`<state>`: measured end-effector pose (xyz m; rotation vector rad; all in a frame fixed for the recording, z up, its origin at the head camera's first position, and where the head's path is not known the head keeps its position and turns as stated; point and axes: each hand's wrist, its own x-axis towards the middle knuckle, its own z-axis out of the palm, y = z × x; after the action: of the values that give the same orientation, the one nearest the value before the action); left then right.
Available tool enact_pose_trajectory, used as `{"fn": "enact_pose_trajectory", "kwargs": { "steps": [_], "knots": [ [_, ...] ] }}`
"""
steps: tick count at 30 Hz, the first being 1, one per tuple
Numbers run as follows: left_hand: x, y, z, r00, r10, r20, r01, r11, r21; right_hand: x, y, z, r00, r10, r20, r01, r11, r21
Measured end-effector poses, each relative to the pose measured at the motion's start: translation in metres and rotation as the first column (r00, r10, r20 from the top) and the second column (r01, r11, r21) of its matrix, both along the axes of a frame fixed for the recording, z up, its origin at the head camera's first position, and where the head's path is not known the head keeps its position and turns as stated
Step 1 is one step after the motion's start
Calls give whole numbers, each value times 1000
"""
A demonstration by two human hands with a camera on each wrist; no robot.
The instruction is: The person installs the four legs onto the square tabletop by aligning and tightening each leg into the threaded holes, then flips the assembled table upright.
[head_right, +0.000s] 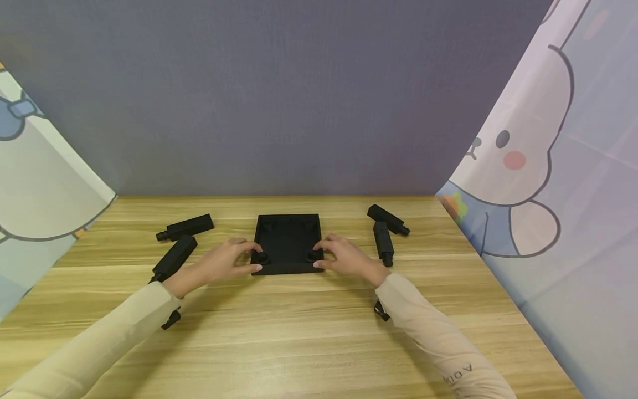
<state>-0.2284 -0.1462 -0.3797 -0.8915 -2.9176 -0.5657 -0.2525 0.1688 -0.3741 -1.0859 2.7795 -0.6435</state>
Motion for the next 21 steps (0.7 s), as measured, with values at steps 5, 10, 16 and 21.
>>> {"fn": "enact_pose_trajectory", "kwargs": {
  "steps": [5, 10, 16, 21],
  "knots": [
    [0, 0, 0, 1000, -4, 7, 4, 1000, 8, 1, -1, 1, 1000, 5, 6, -5, 1000, -2],
    [1, -1, 0, 1000, -4, 13, 4, 1000, 16, 3, -1, 3, 1000, 8, 1, -8, 1000, 0],
    [1, -4, -2, 1000, -7, 10, 7, 1000, 24, 2, 1, 2, 1000, 18, 8, -18, 1000, -8],
    [0, -5, -4, 1000, -11, 1, 11, 999, 30, 0, 3, 4, 1000, 26, 3, -26, 999, -27]
  ]
}}
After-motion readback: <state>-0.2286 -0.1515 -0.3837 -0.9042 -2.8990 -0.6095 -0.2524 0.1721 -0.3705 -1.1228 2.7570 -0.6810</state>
